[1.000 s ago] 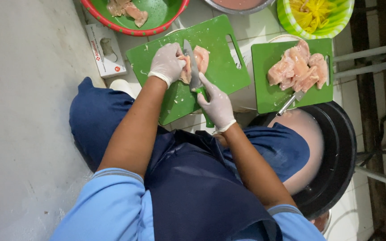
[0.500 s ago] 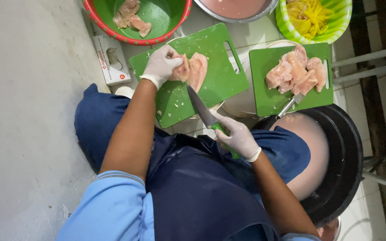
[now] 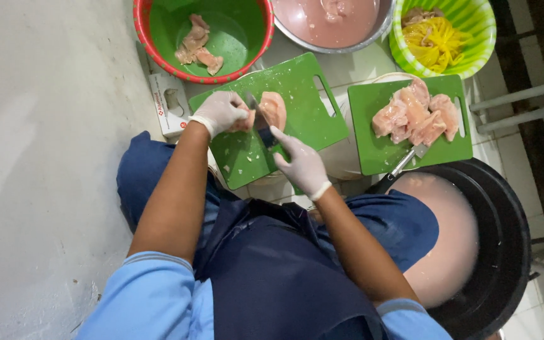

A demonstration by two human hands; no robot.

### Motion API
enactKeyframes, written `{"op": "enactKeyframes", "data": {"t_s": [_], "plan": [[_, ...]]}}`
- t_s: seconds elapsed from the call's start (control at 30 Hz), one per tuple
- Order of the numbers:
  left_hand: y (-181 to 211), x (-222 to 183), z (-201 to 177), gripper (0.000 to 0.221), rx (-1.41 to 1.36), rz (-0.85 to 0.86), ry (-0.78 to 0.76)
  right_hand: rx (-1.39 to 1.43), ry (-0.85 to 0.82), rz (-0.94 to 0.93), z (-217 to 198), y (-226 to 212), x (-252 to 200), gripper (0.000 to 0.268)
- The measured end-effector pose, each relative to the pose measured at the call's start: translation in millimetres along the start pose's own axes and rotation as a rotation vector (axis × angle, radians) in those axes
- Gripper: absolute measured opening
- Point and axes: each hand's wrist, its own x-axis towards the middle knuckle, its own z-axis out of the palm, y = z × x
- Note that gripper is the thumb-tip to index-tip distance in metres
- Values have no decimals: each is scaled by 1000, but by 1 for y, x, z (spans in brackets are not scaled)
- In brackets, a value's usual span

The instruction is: Washing raw chicken fillets in a bowl of water and then slicing them into smaller pieces on a green cutting board.

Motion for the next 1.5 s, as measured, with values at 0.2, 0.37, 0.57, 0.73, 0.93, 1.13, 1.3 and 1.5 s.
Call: {"op": "enactKeyframes", "data": {"t_s": [0.2, 0.37, 0.57, 0.73, 0.93, 1.13, 1.3, 1.5], "plan": [[21, -12, -24, 22, -488, 307, 66, 63, 11, -20, 14, 6, 19, 57], [33, -10, -60, 23, -462, 357, 228, 258, -44, 170, -11, -5, -20, 58], [59, 29, -103, 26, -516, 51, 285, 285, 75, 203, -33, 9, -66, 55], [30, 81, -116, 52, -960, 262, 412, 319, 168, 179, -38, 31, -85, 51], [38, 52, -133, 34, -951, 310, 625, 376, 216, 224, -51, 35, -82, 53], [57, 6, -109, 21, -578, 337, 471, 349, 242, 241, -55, 31, -66, 56], [28, 28, -30, 20, -148, 556, 245, 642, 324, 283, -40, 41, -52, 55], [36, 34, 40, 55, 383, 345, 38, 680, 308, 322, -41, 35, -58, 55]]}}
